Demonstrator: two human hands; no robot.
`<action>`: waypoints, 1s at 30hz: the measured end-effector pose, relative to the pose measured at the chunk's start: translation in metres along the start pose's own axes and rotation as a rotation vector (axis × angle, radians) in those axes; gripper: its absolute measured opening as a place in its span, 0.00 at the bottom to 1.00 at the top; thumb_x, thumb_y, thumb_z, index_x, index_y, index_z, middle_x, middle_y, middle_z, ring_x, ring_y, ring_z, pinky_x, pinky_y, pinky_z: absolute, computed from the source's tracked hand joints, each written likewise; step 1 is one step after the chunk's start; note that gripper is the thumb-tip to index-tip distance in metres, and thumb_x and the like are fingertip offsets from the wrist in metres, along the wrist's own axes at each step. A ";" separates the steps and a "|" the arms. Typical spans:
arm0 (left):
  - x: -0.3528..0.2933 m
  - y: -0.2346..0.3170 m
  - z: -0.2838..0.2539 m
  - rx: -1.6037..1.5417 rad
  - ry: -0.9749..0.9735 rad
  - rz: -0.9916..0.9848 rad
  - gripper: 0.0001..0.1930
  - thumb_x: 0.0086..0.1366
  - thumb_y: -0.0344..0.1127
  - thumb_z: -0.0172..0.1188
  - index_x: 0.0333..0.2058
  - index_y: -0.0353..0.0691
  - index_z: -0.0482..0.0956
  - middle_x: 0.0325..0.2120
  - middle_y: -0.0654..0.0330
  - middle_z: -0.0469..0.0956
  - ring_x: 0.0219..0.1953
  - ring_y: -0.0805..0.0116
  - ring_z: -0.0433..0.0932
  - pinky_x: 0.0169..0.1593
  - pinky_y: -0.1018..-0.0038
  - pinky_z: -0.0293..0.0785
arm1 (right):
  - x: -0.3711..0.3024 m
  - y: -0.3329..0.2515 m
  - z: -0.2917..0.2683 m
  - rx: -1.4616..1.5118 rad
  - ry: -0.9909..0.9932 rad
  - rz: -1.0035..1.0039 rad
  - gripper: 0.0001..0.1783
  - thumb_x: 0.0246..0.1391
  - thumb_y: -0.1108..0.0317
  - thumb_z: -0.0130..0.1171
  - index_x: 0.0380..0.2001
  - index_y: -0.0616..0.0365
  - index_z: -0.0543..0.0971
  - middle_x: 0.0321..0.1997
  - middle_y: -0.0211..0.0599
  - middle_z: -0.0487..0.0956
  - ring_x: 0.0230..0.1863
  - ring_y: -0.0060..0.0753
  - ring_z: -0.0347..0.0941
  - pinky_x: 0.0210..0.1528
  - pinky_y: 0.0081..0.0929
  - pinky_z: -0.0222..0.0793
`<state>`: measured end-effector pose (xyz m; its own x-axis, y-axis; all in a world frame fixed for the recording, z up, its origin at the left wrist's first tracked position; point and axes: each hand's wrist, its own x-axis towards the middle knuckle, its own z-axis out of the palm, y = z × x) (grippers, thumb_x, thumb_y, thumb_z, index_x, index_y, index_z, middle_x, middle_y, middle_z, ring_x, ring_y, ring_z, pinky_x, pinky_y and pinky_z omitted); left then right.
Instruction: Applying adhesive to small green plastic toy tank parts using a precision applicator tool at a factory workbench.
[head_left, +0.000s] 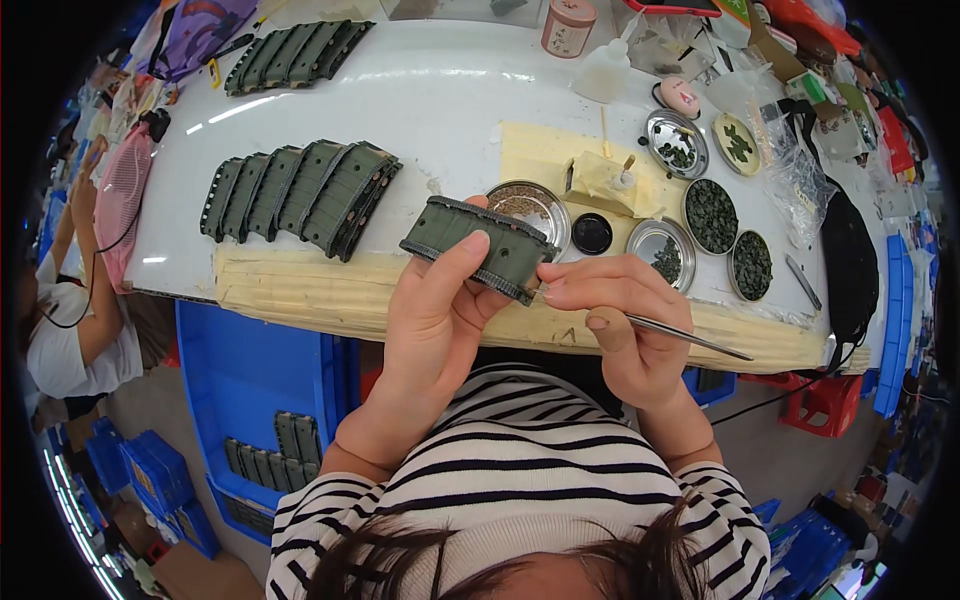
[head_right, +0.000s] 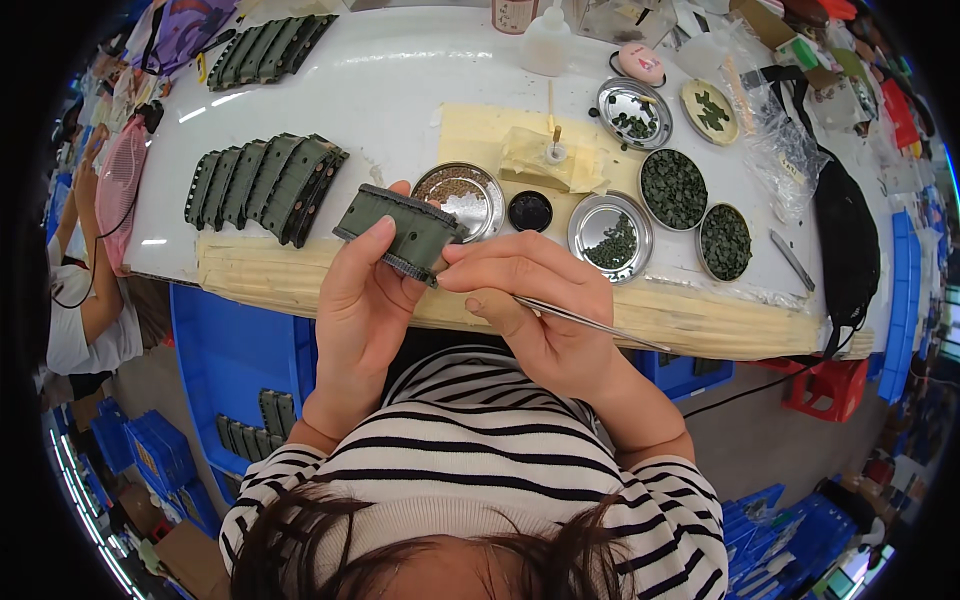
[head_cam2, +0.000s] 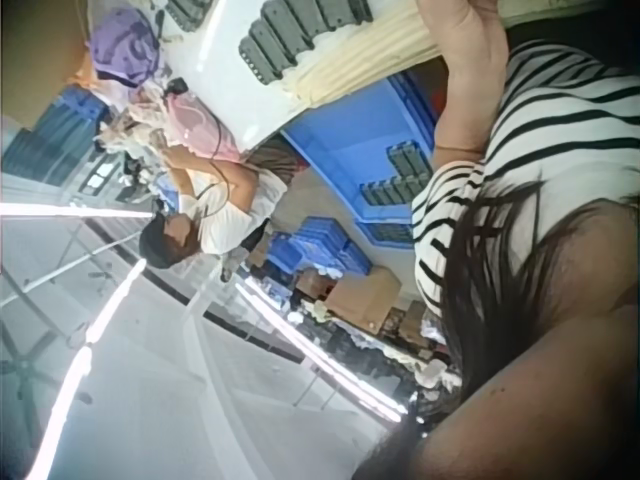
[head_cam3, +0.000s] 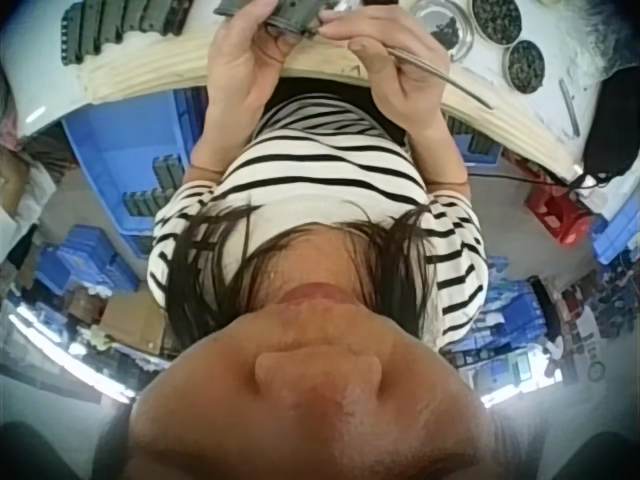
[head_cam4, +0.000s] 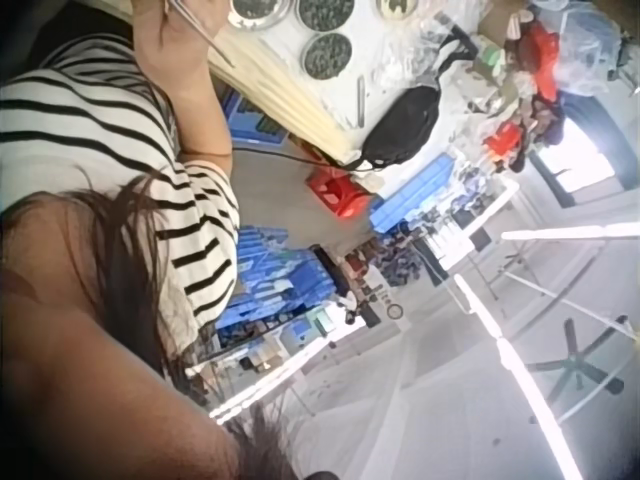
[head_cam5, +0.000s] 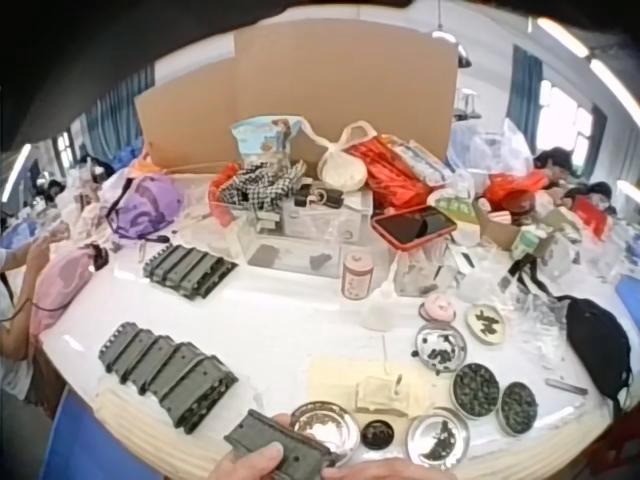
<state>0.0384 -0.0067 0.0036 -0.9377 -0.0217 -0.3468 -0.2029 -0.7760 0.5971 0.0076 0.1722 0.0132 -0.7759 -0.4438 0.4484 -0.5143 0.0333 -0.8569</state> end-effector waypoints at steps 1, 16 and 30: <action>0.000 0.000 0.000 0.002 0.001 0.002 0.20 0.67 0.34 0.53 0.56 0.36 0.64 0.44 0.58 0.75 0.44 0.71 0.78 0.45 0.75 0.79 | 0.000 0.000 0.000 -0.003 0.000 0.002 0.08 0.52 0.73 0.60 0.36 0.61 0.82 0.40 0.43 0.81 0.42 0.36 0.78 0.43 0.26 0.73; 0.001 -0.004 -0.003 0.033 -0.020 0.031 0.22 0.68 0.35 0.50 0.58 0.34 0.62 0.47 0.53 0.75 0.47 0.69 0.78 0.51 0.72 0.77 | 0.001 -0.002 0.001 -0.106 -0.030 -0.047 0.09 0.50 0.75 0.62 0.36 0.62 0.82 0.39 0.43 0.80 0.42 0.37 0.79 0.42 0.26 0.75; 0.017 0.002 -0.011 -0.306 -0.309 -0.055 0.29 0.69 0.38 0.46 0.64 0.32 0.52 0.53 0.47 0.71 0.53 0.62 0.75 0.54 0.68 0.75 | -0.013 -0.004 -0.001 0.058 0.111 -0.166 0.18 0.60 0.57 0.55 0.42 0.62 0.79 0.42 0.44 0.79 0.46 0.44 0.78 0.45 0.31 0.74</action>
<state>0.0254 -0.0154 -0.0089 -0.9776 0.1783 -0.1117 -0.2055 -0.9229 0.3255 0.0197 0.1792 0.0111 -0.7190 -0.3378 0.6075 -0.6194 -0.0852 -0.7805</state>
